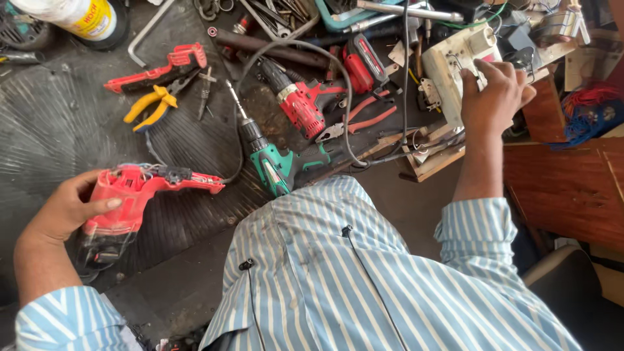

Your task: The person disassembles a red power tool using a cordless drill, removes screws, and opens the casing. They then connect wires to the internal components and test the tool by plugging it into a power source. The person continues to adjust and connect wires inside the tool's casing.

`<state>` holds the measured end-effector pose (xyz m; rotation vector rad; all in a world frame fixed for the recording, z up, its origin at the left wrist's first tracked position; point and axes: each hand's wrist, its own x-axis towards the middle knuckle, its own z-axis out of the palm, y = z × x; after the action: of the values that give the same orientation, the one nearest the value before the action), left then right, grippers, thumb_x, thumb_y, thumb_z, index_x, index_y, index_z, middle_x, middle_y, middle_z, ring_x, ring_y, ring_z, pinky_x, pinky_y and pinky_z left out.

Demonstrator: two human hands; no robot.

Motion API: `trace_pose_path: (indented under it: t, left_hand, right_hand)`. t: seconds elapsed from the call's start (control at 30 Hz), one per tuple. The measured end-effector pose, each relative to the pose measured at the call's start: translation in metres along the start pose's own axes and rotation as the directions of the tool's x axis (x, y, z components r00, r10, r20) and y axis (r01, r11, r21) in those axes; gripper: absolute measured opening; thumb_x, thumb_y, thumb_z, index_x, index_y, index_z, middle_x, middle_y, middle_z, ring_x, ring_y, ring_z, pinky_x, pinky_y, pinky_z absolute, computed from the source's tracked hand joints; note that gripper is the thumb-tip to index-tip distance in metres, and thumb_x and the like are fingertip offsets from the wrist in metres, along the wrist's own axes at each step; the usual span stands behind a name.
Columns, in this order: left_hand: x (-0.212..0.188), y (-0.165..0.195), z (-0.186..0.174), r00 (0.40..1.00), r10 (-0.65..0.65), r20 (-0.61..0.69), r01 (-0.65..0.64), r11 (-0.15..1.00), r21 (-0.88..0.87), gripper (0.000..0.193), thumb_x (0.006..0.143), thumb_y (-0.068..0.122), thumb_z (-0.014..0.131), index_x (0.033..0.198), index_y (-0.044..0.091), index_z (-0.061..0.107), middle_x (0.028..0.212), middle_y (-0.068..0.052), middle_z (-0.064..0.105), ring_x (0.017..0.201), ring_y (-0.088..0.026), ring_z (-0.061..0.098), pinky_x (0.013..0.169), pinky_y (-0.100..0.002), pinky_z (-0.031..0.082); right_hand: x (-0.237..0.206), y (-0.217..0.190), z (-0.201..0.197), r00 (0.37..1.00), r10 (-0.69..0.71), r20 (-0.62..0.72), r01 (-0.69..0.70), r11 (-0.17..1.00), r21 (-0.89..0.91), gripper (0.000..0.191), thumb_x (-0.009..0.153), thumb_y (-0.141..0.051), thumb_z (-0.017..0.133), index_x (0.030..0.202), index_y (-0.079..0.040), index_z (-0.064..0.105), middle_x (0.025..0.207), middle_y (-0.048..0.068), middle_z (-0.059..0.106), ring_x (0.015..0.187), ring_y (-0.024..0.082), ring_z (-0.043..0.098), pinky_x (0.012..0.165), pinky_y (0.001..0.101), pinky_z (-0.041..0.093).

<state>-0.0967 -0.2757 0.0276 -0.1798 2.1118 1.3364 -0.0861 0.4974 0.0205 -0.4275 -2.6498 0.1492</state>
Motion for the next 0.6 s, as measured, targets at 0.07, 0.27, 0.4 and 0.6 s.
trace_pose_path:
  t: [0.07, 0.27, 0.4, 0.6]
  left_hand:
    - [-0.009, 0.003, 0.002, 0.99, 0.046, -0.131, -0.024, 0.985, 0.168, 0.056, 0.079, 0.015, 0.084, 0.131, 0.0, 0.07, 0.113, -0.006, 0.067, 0.095, -0.015, 0.061, 0.079, -0.035, 0.051]
    - [-0.04, 0.006, 0.029, 0.895, 0.224, -0.386, -0.123, 0.955, 0.269, 0.06, 0.09, 0.023, 0.083, 0.142, 0.0, 0.064, 0.128, -0.01, 0.071, 0.112, -0.016, 0.067, 0.097, -0.032, 0.053]
    - [-0.059, 0.01, 0.053, 0.766, 0.47, -0.438, -0.236, 0.84, 0.488, 0.046, 0.102, 0.022, 0.081, 0.136, -0.004, 0.067, 0.134, -0.02, 0.069, 0.124, -0.029, 0.067, 0.111, -0.04, 0.051]
    - [-0.073, 0.019, 0.079, 0.671, 0.611, -0.42, -0.148, 0.666, 0.731, 0.091, 0.08, 0.037, 0.094, 0.149, -0.005, 0.054, 0.142, -0.028, 0.062, 0.13, -0.046, 0.061, 0.11, -0.05, 0.048]
  right_hand:
    - [0.01, -0.004, 0.002, 0.998, 0.015, 0.063, -0.013, 0.999, -0.03, 0.022, 0.095, -0.029, 0.084, 0.113, -0.016, 0.082, 0.112, 0.006, 0.075, 0.106, 0.027, 0.058, 0.097, 0.0499, 0.03]
    - [0.029, -0.03, -0.012, 0.987, 0.044, 0.157, -0.045, 0.999, 0.005, 0.016, 0.092, -0.029, 0.083, 0.103, -0.018, 0.083, 0.106, 0.004, 0.075, 0.104, 0.027, 0.06, 0.098, 0.0486, 0.032]
    - [0.036, -0.035, 0.001, 0.989, -0.034, 0.142, 0.049, 0.994, -0.103, 0.012, 0.09, -0.025, 0.084, 0.099, -0.018, 0.084, 0.1, 0.005, 0.075, 0.098, 0.029, 0.061, 0.097, 0.0494, 0.031]
    - [0.033, -0.003, 0.003, 0.958, -0.225, 0.178, 0.277, 0.885, -0.375, 0.011, 0.086, -0.016, 0.074, 0.095, -0.016, 0.081, 0.097, 0.015, 0.072, 0.104, 0.035, 0.062, 0.094, 0.0464, 0.044]
